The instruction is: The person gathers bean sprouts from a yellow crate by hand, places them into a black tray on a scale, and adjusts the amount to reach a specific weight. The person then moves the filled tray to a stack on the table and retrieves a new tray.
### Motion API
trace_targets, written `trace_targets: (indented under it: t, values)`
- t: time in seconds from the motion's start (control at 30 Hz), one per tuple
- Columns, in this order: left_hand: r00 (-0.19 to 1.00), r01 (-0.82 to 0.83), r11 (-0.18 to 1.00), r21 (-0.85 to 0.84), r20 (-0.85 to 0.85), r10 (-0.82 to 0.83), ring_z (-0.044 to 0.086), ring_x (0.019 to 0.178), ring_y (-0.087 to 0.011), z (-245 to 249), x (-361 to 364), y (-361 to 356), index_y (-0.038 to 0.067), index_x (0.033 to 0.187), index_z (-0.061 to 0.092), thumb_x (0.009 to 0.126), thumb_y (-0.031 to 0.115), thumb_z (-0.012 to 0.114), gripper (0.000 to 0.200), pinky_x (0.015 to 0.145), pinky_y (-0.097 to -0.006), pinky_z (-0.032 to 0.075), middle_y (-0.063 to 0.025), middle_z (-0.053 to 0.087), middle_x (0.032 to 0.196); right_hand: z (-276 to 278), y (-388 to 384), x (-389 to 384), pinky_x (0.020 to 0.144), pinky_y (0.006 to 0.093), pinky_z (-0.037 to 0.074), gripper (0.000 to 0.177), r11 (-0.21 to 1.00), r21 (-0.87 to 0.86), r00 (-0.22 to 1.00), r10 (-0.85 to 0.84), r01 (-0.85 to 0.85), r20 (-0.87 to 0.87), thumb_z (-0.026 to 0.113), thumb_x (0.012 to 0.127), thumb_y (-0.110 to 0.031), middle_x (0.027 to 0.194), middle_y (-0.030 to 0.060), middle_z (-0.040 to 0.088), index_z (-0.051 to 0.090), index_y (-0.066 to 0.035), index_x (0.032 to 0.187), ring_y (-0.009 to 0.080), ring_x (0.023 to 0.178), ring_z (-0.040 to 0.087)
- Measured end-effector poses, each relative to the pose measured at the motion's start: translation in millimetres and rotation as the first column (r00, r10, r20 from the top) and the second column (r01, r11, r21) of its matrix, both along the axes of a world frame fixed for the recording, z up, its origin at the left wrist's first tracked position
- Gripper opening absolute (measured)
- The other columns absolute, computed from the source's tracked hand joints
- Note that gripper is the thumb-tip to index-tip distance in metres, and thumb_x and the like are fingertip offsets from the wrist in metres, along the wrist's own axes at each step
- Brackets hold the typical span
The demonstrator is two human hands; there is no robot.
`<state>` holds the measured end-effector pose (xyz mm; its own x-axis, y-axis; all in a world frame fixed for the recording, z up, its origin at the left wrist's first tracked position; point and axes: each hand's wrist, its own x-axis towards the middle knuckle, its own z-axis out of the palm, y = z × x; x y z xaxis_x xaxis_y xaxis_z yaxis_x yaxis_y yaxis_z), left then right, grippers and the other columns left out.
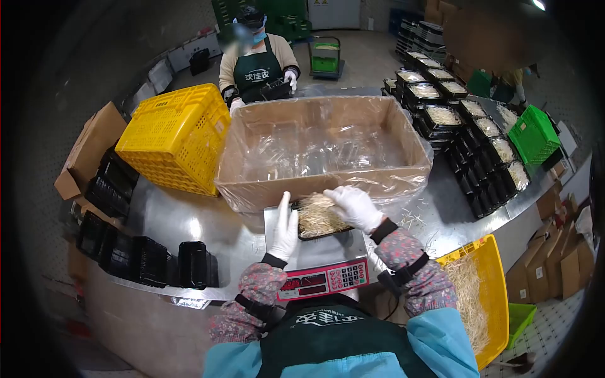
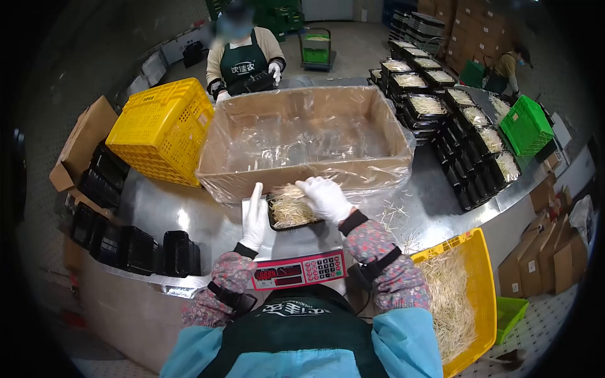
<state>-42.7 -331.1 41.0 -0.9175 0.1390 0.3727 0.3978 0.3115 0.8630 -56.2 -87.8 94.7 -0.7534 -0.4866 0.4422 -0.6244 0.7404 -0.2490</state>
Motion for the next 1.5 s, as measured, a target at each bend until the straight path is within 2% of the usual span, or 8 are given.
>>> trace_targets:
  t: [0.13, 0.4, 0.6, 0.83, 1.0, 1.1, 1.3, 1.5]
  values:
    - [0.996, 0.028, 0.859, -0.512, -0.059, -0.068, 0.044, 0.138, -0.0373, -8, -6, 33, -0.001, 0.147, 0.044, 0.100, 0.023, 0.051, 0.053, 0.116, -0.0434, 0.034, -0.0225, 0.047, 0.148, -52, -31, -12, 0.088, 0.0431, 0.051, 0.049, 0.979, 0.191, 0.997, 0.065, -0.072, 0.042, 0.066, 0.086, -0.025, 0.115, 0.0147, 0.063, 0.058, -0.002, 0.128, 0.0322, 0.103, 0.062]
    - [0.980, -0.090, 0.651, -0.754, -0.184, -0.077, 0.055, 0.128, -0.0340, -25, -12, 44, 0.003, 0.141, 0.052, 0.100, 0.023, 0.050, 0.046, 0.112, -0.0488, 0.036, -0.0193, 0.058, 0.139, -36, 23, -22, 0.084, 0.0446, 0.054, 0.045, 0.979, 0.183, 0.957, 0.035, -0.091, 0.289, 0.067, 0.085, -0.025, 0.102, 0.0180, 0.068, 0.060, 0.000, 0.122, 0.0354, 0.096, 0.066]
    - [0.985, -0.067, 0.639, -0.766, -0.153, -0.080, 0.055, 0.127, -0.0334, -20, -12, 47, 0.003, 0.138, 0.054, 0.100, 0.025, 0.051, 0.044, 0.111, -0.0482, 0.037, -0.0187, 0.059, 0.136, -47, 47, -25, 0.076, 0.0480, 0.055, 0.017, 0.997, 0.077, 0.957, -0.011, -0.012, 0.291, 0.066, 0.087, -0.023, 0.083, 0.0176, 0.069, 0.069, -0.006, 0.084, 0.0386, 0.083, 0.069]
    - [0.996, 0.025, 0.851, -0.525, -0.062, -0.068, 0.052, 0.130, -0.0364, -7, -9, 42, 0.004, 0.140, 0.053, 0.100, 0.018, 0.053, 0.043, 0.111, -0.0458, 0.038, -0.0210, 0.058, 0.137, 0, 136, -16, 0.082, 0.0404, 0.054, 0.026, 0.969, -0.170, 0.855, -0.070, 0.181, 0.513, 0.065, 0.092, -0.022, 0.095, 0.0206, 0.072, 0.074, -0.001, 0.106, 0.0353, 0.089, 0.070]
    - [1.000, 0.012, 0.966, -0.257, -0.004, -0.014, 0.049, 0.135, -0.0356, 17, -4, 15, 0.002, 0.139, 0.054, 0.100, 0.007, 0.050, 0.040, 0.113, -0.0387, 0.038, -0.0205, 0.057, 0.139, -84, 190, -3, 0.081, 0.0429, 0.055, 0.032, 0.902, -0.142, 0.678, -0.195, 0.408, 0.709, 0.069, 0.090, -0.026, 0.099, 0.0214, 0.072, 0.073, -0.002, 0.111, 0.0373, 0.088, 0.070]
    - [0.998, -0.056, 0.973, -0.222, -0.006, 0.056, 0.053, 0.132, -0.0299, 27, 0, -20, -0.002, 0.138, 0.054, 0.099, 0.008, 0.052, 0.040, 0.112, -0.0357, 0.039, -0.0202, 0.058, 0.138, -97, 208, 7, 0.085, 0.0447, 0.054, 0.042, 0.944, 0.300, 0.816, -0.280, 0.138, 0.506, 0.073, 0.085, -0.032, 0.102, 0.0218, 0.072, 0.071, -0.005, 0.117, 0.0383, 0.095, 0.069]
    - [0.987, -0.150, 0.981, -0.123, 0.042, 0.156, 0.058, 0.125, -0.0307, 6, -9, -33, -0.002, 0.138, 0.054, 0.101, 0.013, 0.051, 0.040, 0.108, -0.0352, 0.042, -0.0218, 0.061, 0.133, -16, 112, -10, 0.092, 0.0415, 0.053, 0.038, 0.954, -0.253, 0.940, -0.068, 0.160, 0.335, 0.071, 0.088, -0.029, 0.114, 0.0178, 0.068, 0.069, -0.009, 0.120, 0.0357, 0.106, 0.065]
    - [0.977, -0.205, 0.809, -0.551, -0.161, 0.138, 0.050, 0.132, -0.0359, -13, -4, 42, 0.012, 0.130, 0.064, 0.099, 0.027, 0.057, 0.036, 0.110, -0.0430, 0.041, -0.0125, 0.061, 0.136, -26, 2, -18, 0.079, 0.0435, 0.052, 0.028, 0.989, -0.130, 0.978, 0.098, -0.074, 0.185, 0.068, 0.089, -0.030, 0.098, 0.0109, 0.064, 0.071, -0.012, 0.111, 0.0314, 0.095, 0.063]
